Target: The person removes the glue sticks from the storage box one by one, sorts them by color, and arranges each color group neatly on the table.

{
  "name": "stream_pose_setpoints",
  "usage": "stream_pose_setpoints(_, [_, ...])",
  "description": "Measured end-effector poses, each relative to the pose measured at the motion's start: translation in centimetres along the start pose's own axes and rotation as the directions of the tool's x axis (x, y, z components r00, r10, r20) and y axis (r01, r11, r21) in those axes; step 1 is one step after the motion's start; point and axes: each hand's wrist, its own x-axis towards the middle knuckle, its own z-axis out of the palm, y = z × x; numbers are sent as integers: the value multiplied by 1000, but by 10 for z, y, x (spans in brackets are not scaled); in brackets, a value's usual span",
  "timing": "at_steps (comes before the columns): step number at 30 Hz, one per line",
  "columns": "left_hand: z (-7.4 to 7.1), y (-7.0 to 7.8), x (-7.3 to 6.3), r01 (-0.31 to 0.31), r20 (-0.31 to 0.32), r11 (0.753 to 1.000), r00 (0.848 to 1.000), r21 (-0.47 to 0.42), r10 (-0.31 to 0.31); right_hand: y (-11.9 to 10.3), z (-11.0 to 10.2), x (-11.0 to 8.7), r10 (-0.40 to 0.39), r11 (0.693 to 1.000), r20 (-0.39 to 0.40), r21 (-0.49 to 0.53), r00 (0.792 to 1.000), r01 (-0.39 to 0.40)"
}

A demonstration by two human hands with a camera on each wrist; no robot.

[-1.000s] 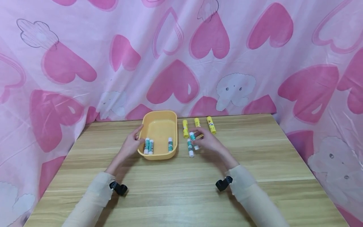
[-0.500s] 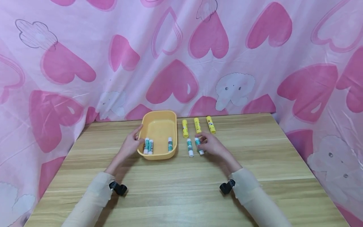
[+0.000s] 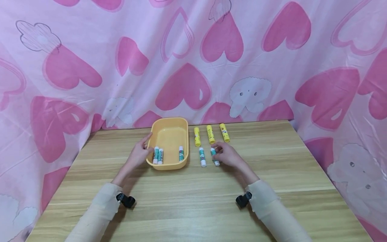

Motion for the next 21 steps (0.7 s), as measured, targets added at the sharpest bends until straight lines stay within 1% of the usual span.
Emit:
stream_pose_setpoints(9, [0,1,0,7,1,1000,1000,0,-7,1,0,1,26,1000,1,-8,1000,-26])
stream_pose_setpoints(11, [0,0,0,3,4,1000,1000,-2,-3,1,1,2,36,999,-4,1,999,-36])
stream_pose_setpoints(16, [0,-1,0,4,12,1000,1000,-4,-4,2,3,2,62,996,0,62,998,-62])
stream_pose_setpoints(21, [0,-1,0,3,17,1000,1000,-9,-3,3,4,3,46,997,4,64,999,-46])
